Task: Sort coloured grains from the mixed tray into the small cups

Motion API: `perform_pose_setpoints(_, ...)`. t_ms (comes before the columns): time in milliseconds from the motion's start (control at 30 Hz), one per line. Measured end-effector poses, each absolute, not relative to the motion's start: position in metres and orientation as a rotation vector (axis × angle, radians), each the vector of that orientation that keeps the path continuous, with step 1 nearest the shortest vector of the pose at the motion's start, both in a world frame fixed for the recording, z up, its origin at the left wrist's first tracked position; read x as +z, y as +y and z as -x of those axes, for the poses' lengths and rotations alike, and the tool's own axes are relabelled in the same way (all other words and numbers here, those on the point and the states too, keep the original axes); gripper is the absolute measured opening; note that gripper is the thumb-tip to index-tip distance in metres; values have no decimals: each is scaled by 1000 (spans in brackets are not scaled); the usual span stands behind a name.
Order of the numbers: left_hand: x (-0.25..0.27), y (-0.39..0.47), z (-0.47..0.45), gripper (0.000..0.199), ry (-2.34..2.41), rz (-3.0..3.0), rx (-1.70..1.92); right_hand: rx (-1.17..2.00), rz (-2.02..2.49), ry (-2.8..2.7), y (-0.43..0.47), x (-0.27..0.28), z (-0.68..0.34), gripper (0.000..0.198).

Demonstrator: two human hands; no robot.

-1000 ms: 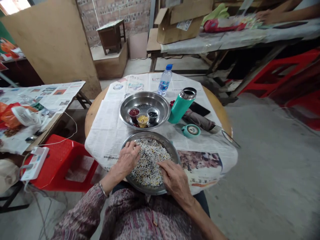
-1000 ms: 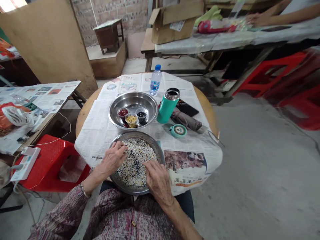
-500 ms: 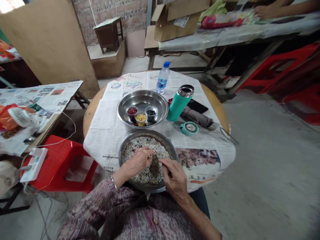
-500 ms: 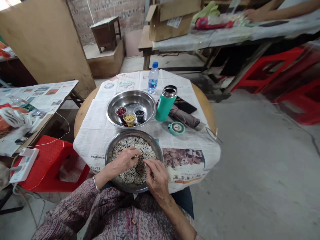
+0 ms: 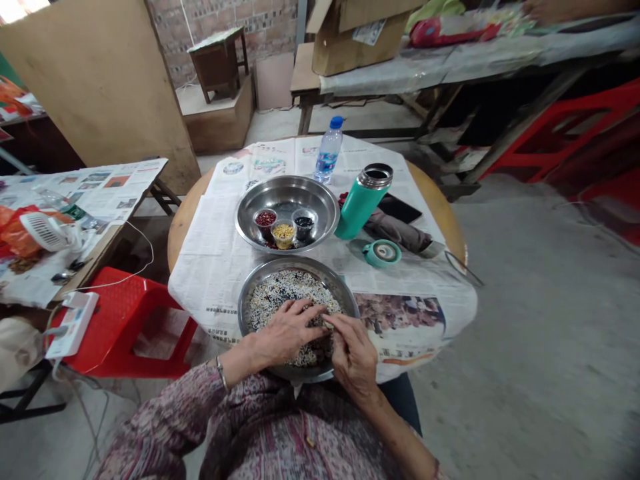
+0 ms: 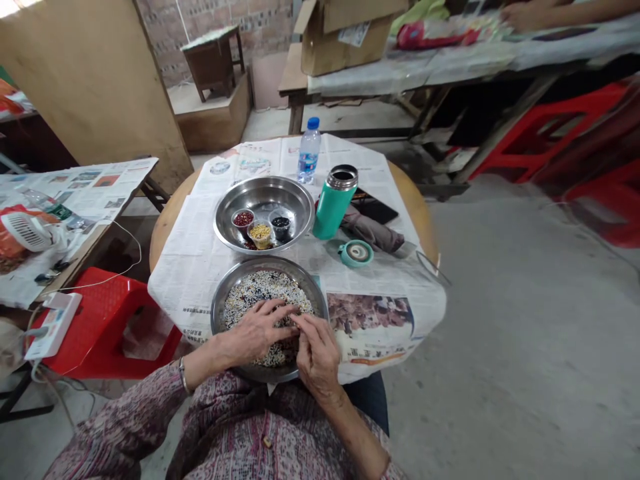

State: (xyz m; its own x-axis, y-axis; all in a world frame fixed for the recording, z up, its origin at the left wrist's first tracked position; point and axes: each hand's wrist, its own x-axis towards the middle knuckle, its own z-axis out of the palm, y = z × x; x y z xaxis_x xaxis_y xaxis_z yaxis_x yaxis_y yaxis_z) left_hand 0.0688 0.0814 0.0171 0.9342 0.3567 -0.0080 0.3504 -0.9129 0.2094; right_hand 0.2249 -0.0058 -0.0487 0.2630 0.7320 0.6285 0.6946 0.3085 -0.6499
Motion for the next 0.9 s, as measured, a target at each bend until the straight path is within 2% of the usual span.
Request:
perform_pose_setpoints(133, 17, 108, -75, 29, 578, -2871, -28, 46, 1403, -1447, -5, -49, -225, 35)
perform_pose_setpoints(367, 29, 125, -44, 31, 1070, -2760, -97, 7, 1397, -1469, -4, -49, -225, 32)
perform_pose_setpoints(500, 38, 97, -23, 11, 1118, -2635, -75, 17, 1396, -1459, -4, -51, -226, 31)
perform_pose_setpoints(600, 42, 71, -21, 23, 968, -2563, -67, 15, 1384, -1437, -4, -52, -226, 31)
perform_pose_setpoints(700, 38, 57, -35, 22, 898, -2560, -65, -5, 1373, -1423, -4, -53, -226, 29)
perform_pose_setpoints(900, 15, 81, -71, 33, 969, -2764, 91, -28, 1383, -1405, -3, -56, -228, 19)
